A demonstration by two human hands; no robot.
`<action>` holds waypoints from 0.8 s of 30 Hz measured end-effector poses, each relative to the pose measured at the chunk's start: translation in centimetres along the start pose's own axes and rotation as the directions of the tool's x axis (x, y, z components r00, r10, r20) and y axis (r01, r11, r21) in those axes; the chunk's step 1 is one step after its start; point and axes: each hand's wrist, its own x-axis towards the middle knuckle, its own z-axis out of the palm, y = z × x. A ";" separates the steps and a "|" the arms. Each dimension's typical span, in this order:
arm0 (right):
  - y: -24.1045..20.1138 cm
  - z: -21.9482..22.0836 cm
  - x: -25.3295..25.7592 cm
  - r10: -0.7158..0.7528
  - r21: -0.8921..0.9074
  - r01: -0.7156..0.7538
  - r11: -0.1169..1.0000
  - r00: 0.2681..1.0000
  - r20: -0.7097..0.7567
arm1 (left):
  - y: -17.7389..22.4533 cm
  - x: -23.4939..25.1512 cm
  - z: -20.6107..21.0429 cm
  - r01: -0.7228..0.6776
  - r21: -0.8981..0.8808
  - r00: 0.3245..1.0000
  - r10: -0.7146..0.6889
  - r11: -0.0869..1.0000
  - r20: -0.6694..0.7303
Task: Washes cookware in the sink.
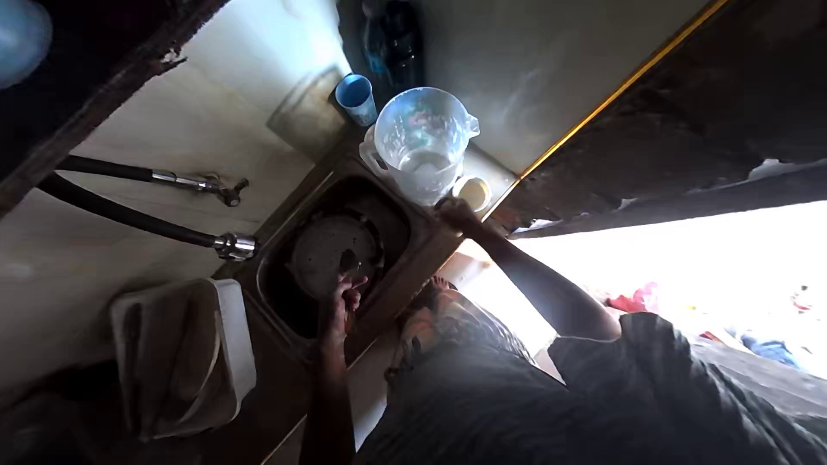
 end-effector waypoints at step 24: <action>5.9 -6.1 3.0 0.160 0.417 0.185 0.890 0.730 -0.665 | -4.3 0.7 -3.9 0.155 0.282 0.985 -0.170 0.947 0.030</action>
